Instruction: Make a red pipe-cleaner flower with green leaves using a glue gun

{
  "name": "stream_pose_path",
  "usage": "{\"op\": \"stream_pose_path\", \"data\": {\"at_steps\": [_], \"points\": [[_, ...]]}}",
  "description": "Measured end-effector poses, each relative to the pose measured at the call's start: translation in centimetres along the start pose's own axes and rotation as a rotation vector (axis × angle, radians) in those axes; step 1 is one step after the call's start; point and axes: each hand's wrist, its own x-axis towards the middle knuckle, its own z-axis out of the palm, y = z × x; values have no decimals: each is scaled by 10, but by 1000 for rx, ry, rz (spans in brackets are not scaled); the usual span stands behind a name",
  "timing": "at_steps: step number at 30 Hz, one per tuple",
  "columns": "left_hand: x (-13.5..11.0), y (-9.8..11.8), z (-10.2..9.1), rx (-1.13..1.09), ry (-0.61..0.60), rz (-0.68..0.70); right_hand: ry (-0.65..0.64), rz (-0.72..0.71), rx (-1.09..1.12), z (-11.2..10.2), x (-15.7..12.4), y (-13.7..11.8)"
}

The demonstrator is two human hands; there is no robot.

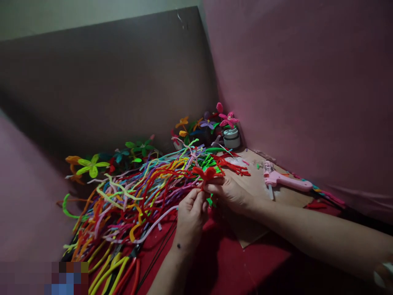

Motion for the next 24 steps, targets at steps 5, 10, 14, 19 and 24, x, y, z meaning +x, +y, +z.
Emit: {"op": "stream_pose_path", "data": {"at_steps": [5, 10, 14, 19, 24], "points": [[0, -1, 3, -428, -203, -139, -117, 85, 45, -5, -1, -2], [0, 2, 1, -404, -328, -134, -62, -7, 42, -1, -4, -3], [2, -1, -4, 230, -107, 172, 30, 5, 42, 1, -2, 3], [7, -17, -9, 760, 129, 499, 40, -9, -88, -1, -1, 7], [7, -17, -9, 697, 118, 460, 4, -19, -199, -4, 0, 5]]}}
